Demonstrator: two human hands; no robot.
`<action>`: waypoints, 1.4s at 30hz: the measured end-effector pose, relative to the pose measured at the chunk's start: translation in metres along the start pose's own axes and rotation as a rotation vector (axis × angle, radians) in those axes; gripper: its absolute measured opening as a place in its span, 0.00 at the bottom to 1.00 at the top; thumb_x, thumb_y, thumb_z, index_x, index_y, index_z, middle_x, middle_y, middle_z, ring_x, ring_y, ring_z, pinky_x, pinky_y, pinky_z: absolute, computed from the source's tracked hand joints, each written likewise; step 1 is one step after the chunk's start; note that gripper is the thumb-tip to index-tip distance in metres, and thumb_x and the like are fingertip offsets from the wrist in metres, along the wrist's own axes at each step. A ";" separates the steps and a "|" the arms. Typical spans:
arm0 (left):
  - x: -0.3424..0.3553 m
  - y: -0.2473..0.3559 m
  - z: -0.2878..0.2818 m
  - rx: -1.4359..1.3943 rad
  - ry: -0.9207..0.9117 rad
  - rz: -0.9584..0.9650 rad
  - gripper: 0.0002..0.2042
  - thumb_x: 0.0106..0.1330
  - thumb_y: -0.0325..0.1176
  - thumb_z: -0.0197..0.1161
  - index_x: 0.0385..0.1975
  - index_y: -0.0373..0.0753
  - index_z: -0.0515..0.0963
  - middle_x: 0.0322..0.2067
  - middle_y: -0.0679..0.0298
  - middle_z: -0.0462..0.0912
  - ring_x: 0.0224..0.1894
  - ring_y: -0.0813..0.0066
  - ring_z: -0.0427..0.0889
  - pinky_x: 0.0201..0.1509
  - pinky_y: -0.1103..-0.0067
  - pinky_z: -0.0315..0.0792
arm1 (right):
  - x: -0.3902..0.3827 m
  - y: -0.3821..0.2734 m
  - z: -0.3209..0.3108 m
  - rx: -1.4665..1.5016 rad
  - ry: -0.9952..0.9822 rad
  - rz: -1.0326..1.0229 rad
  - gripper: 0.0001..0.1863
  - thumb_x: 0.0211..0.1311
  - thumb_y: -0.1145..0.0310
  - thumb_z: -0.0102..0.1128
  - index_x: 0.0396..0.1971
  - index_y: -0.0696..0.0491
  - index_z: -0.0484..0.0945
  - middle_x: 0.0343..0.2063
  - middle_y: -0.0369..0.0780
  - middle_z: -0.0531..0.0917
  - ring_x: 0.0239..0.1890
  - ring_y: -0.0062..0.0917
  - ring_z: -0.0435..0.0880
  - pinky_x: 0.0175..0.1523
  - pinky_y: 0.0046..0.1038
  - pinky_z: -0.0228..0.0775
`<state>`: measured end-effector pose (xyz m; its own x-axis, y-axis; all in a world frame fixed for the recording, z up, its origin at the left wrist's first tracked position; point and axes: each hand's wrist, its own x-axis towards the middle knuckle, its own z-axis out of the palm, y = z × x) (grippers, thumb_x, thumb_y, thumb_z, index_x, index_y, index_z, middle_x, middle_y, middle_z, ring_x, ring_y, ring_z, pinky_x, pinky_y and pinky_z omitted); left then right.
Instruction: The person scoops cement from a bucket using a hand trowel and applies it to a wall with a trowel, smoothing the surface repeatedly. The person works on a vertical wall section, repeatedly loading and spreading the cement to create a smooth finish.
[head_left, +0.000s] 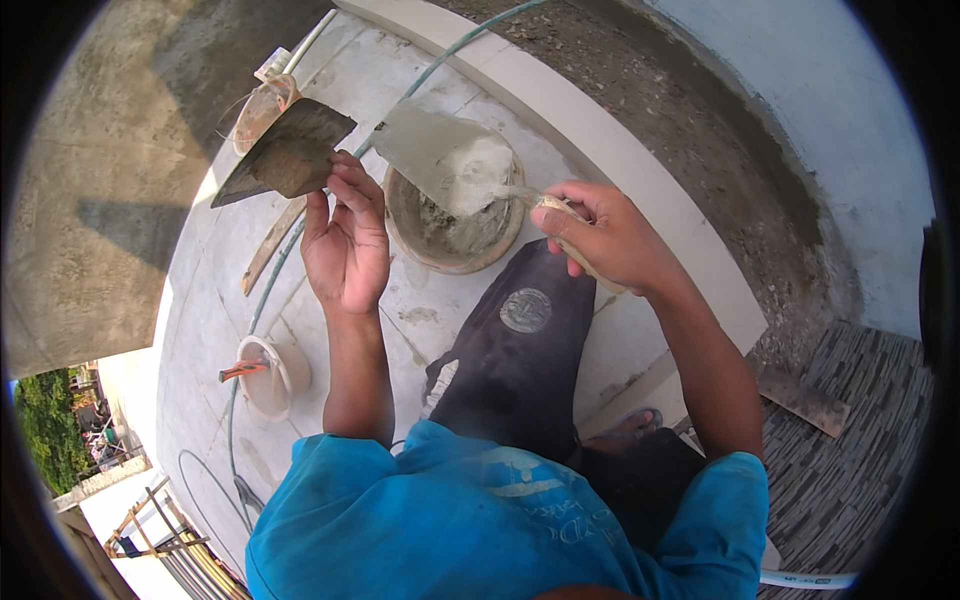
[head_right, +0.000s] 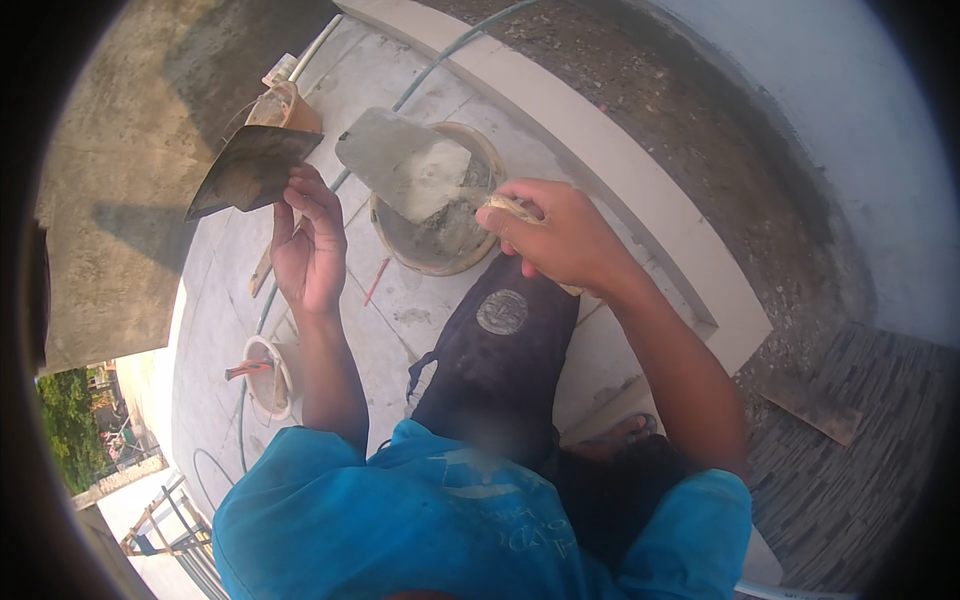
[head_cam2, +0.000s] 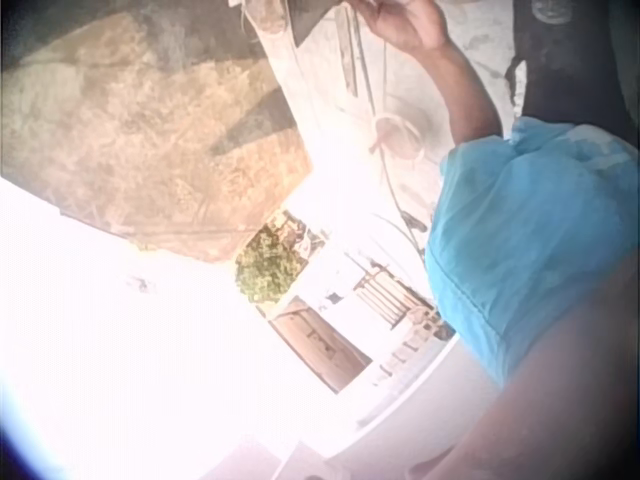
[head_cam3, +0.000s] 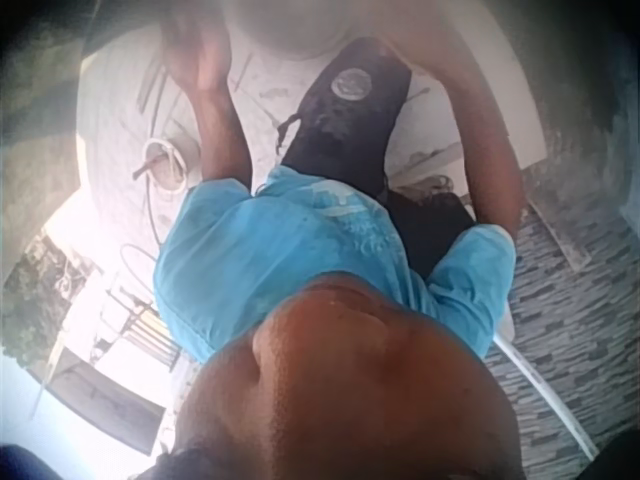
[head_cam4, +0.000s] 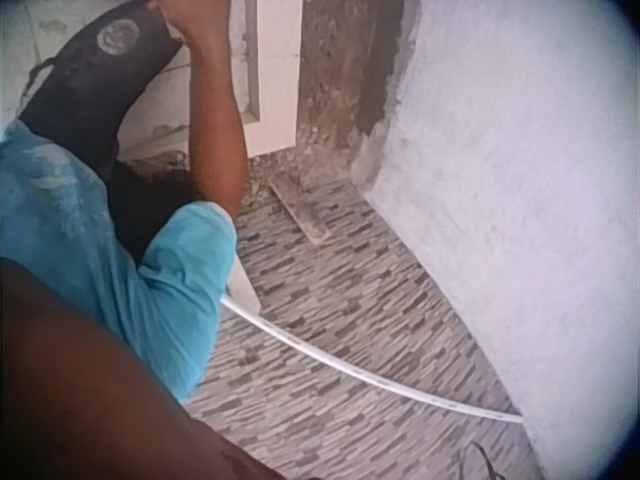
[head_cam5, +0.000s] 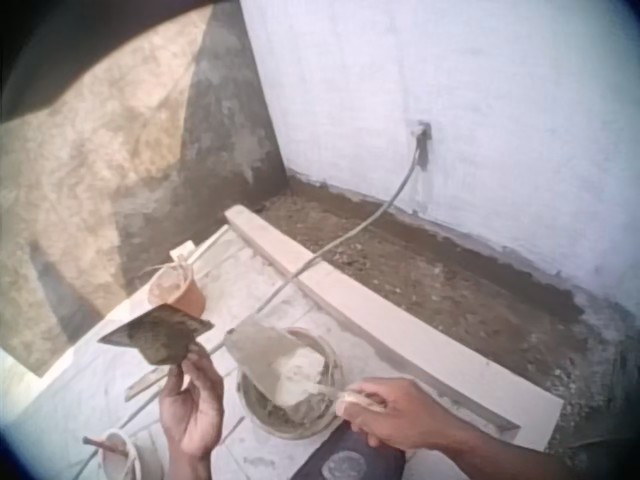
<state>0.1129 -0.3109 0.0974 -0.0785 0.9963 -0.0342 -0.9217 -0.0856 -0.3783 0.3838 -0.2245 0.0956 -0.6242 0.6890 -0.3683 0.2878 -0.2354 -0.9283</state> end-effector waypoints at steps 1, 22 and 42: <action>0.000 -0.002 -0.001 -0.001 -0.002 -0.006 0.16 0.73 0.28 0.56 0.56 0.26 0.70 0.53 0.50 0.74 0.55 0.57 0.75 0.62 0.69 0.80 | 0.001 0.000 0.002 0.012 -0.008 0.003 0.18 0.68 0.59 0.62 0.46 0.59 0.80 0.24 0.35 0.79 0.17 0.14 0.74 0.26 0.19 0.66; -0.007 0.027 -0.009 0.306 0.021 0.275 0.18 0.74 0.33 0.58 0.56 0.27 0.69 0.52 0.51 0.76 0.56 0.59 0.76 0.62 0.71 0.80 | -0.031 -0.037 -0.012 -0.012 0.088 -0.146 0.17 0.65 0.61 0.62 0.43 0.60 0.81 0.23 0.36 0.79 0.21 0.16 0.75 0.27 0.20 0.68; 0.006 -0.003 -0.007 1.217 0.026 1.215 0.18 0.72 0.32 0.62 0.57 0.36 0.67 0.52 0.59 0.77 0.54 0.68 0.79 0.60 0.70 0.79 | -0.036 -0.043 0.033 -0.004 0.225 -0.191 0.19 0.64 0.58 0.67 0.45 0.58 0.82 0.25 0.35 0.83 0.24 0.15 0.78 0.30 0.21 0.71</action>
<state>0.1177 -0.3046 0.0917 -0.9013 0.3648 0.2338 -0.0797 -0.6700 0.7381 0.3698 -0.2622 0.1475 -0.4910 0.8552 -0.1658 0.1836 -0.0845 -0.9794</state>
